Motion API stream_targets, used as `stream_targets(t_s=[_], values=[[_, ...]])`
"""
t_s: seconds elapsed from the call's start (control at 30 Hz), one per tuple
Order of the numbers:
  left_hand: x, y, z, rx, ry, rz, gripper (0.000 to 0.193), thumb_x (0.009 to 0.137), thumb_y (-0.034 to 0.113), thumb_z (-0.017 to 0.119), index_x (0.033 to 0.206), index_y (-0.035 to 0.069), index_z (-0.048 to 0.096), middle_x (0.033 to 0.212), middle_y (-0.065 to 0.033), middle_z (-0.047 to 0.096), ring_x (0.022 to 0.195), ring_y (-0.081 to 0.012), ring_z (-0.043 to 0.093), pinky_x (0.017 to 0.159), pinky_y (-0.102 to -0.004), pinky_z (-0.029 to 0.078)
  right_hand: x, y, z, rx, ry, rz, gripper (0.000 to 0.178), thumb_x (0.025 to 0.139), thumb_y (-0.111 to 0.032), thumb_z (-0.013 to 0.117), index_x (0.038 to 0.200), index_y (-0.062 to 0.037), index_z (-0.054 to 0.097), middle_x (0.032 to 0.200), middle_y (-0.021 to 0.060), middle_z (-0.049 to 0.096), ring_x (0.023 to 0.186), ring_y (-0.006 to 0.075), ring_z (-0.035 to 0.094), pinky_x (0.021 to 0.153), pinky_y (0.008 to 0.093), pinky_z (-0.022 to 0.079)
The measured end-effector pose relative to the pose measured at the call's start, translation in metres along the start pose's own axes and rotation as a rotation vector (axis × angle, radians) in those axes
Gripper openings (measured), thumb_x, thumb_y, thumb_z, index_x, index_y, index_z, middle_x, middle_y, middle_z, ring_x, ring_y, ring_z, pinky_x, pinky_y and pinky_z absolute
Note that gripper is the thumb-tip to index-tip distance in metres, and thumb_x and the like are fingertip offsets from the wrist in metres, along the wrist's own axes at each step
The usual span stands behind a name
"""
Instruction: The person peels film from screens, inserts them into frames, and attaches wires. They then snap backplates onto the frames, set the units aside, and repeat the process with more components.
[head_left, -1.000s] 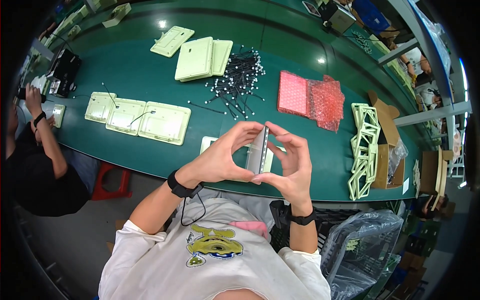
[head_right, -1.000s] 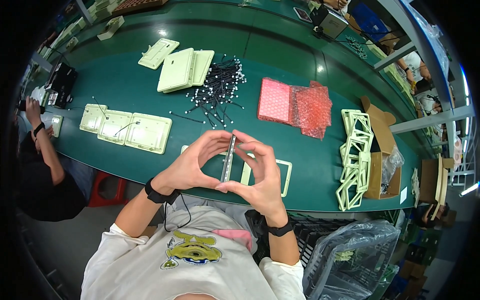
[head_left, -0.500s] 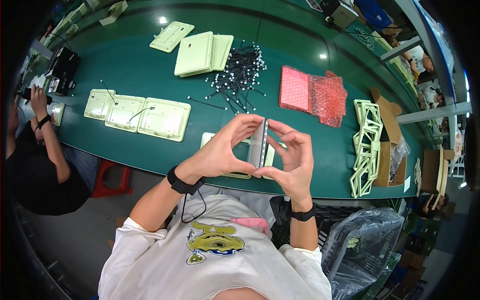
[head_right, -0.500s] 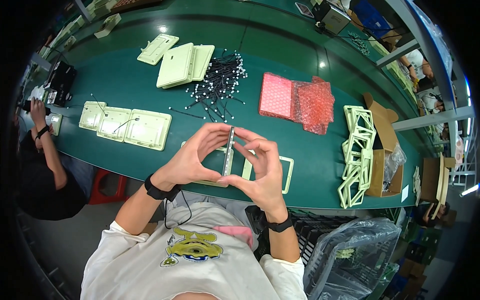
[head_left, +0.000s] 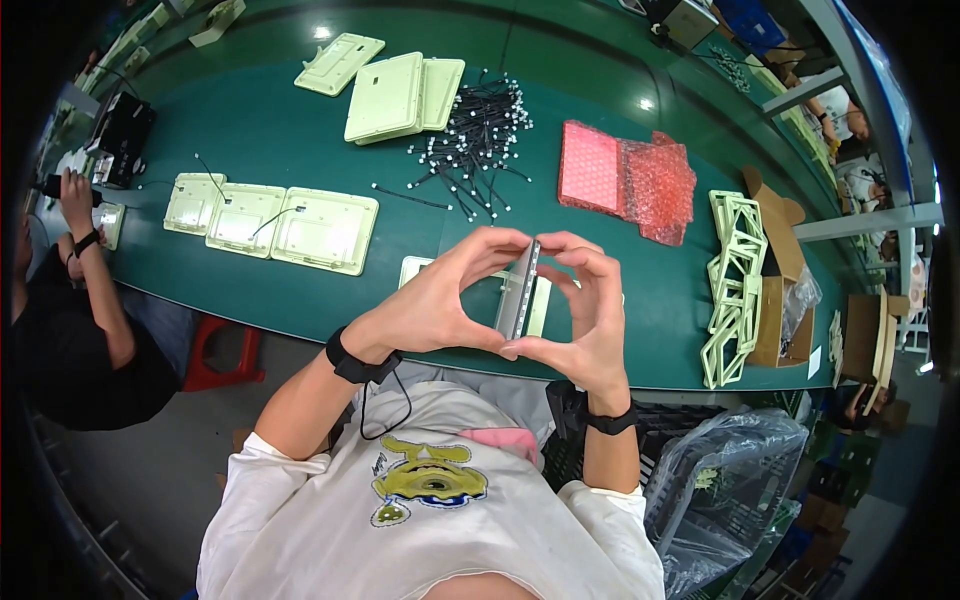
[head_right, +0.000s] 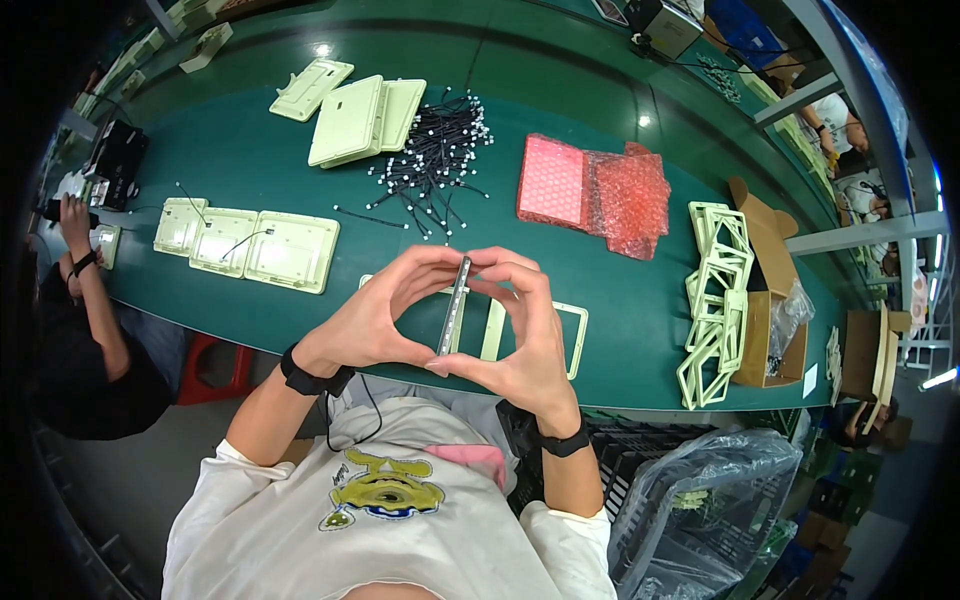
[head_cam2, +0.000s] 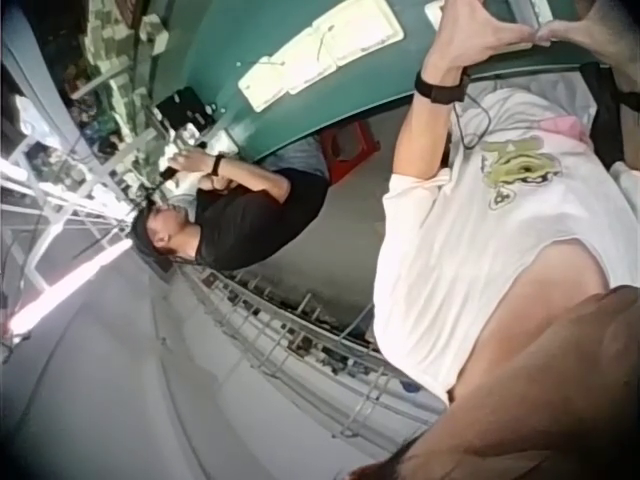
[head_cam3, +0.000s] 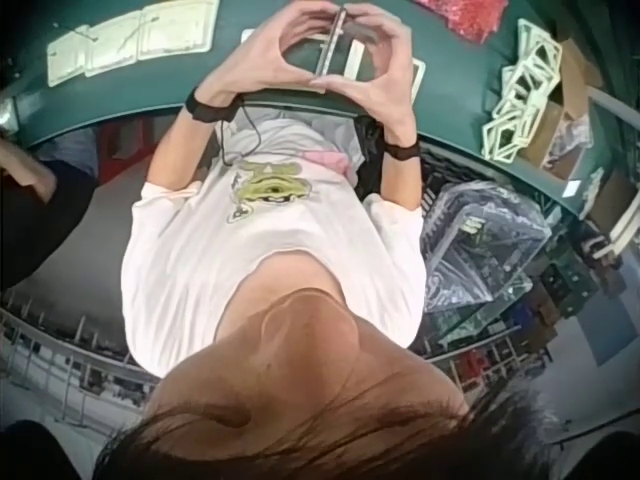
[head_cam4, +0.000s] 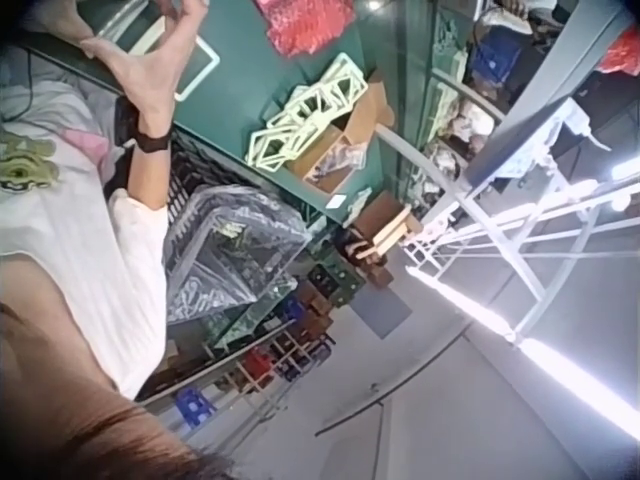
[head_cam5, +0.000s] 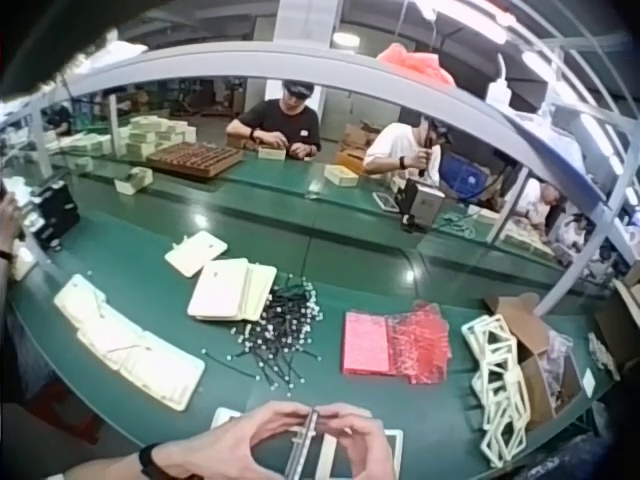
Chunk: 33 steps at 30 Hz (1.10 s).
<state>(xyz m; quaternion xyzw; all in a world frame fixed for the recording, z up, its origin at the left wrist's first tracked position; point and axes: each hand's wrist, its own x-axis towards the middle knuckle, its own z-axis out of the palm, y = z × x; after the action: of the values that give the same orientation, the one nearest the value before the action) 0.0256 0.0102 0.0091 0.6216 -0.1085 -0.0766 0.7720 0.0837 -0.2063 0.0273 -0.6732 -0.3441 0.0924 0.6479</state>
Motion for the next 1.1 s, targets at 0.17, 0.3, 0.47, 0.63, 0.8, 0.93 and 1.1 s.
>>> stream_targets(t_s=[0.17,0.3,0.47,0.63,0.8,0.93,1.1], values=[[-0.001,0.002,-0.004,0.09,0.004,0.0,0.105,0.07,0.004,0.094,0.159,0.003,0.038,0.161,-0.0157,0.046,0.153,-0.0281,0.044,0.13,-0.0433,0.033,-0.001,0.004,-0.001,-0.031,-0.033,-0.088,0.103,0.059,-0.013,0.107,0.141,-0.0082,0.044,0.151,0.0231,0.05,0.138,0.0334,0.057,0.114,0.0491,0.049],[0.0,0.005,-0.004,0.059,-0.014,-0.015,0.107,0.068,-0.001,0.094,0.16,0.001,0.037,0.16,-0.0145,0.046,0.153,-0.026,0.044,0.132,-0.0431,0.031,0.002,-0.003,0.001,0.006,0.03,-0.019,0.1,0.061,-0.013,0.106,0.139,-0.0076,0.044,0.15,0.0252,0.053,0.138,0.0344,0.057,0.115,0.0489,0.048],[0.0,0.002,-0.003,0.044,-0.015,-0.009,0.107,0.068,-0.001,0.094,0.159,0.001,0.037,0.16,-0.0146,0.046,0.153,-0.0262,0.044,0.132,-0.0432,0.032,0.0,0.002,0.002,0.007,0.016,-0.032,0.096,0.061,-0.011,0.106,0.134,-0.0074,0.044,0.151,0.0285,0.053,0.141,0.0364,0.056,0.116,0.0491,0.048],[0.002,0.001,-0.002,-0.002,-0.003,-0.022,0.107,0.068,-0.001,0.094,0.159,0.001,0.038,0.159,-0.0146,0.046,0.152,-0.0266,0.045,0.132,-0.0435,0.032,-0.002,0.007,0.005,0.052,0.052,-0.047,0.089,0.062,-0.01,0.106,0.127,-0.0083,0.045,0.152,0.0309,0.052,0.142,0.0385,0.055,0.117,0.0505,0.047],[0.003,-0.001,-0.003,-0.021,0.001,-0.022,0.107,0.067,-0.001,0.093,0.158,0.001,0.038,0.158,-0.0143,0.047,0.151,-0.0267,0.045,0.131,-0.0437,0.032,-0.003,0.009,0.006,0.067,0.06,-0.036,0.085,0.062,-0.01,0.105,0.121,-0.0091,0.044,0.151,0.0316,0.053,0.141,0.0393,0.056,0.117,0.0514,0.048],[0.002,0.0,-0.001,-0.024,0.005,-0.025,0.106,0.067,-0.001,0.093,0.158,0.001,0.039,0.158,-0.0141,0.047,0.151,-0.0267,0.046,0.131,-0.0439,0.032,-0.004,0.011,0.006,0.074,0.072,-0.046,0.083,0.062,-0.01,0.106,0.119,-0.009,0.044,0.152,0.0326,0.052,0.14,0.0398,0.056,0.117,0.0522,0.049],[0.003,0.0,-0.001,-0.012,0.006,-0.022,0.106,0.066,-0.001,0.093,0.158,0.001,0.039,0.157,-0.0139,0.048,0.151,-0.0268,0.046,0.131,-0.0441,0.033,-0.005,0.013,0.006,0.079,0.077,-0.062,0.082,0.063,-0.011,0.105,0.118,-0.0093,0.044,0.152,0.0333,0.052,0.141,0.0406,0.056,0.116,0.0526,0.049]])
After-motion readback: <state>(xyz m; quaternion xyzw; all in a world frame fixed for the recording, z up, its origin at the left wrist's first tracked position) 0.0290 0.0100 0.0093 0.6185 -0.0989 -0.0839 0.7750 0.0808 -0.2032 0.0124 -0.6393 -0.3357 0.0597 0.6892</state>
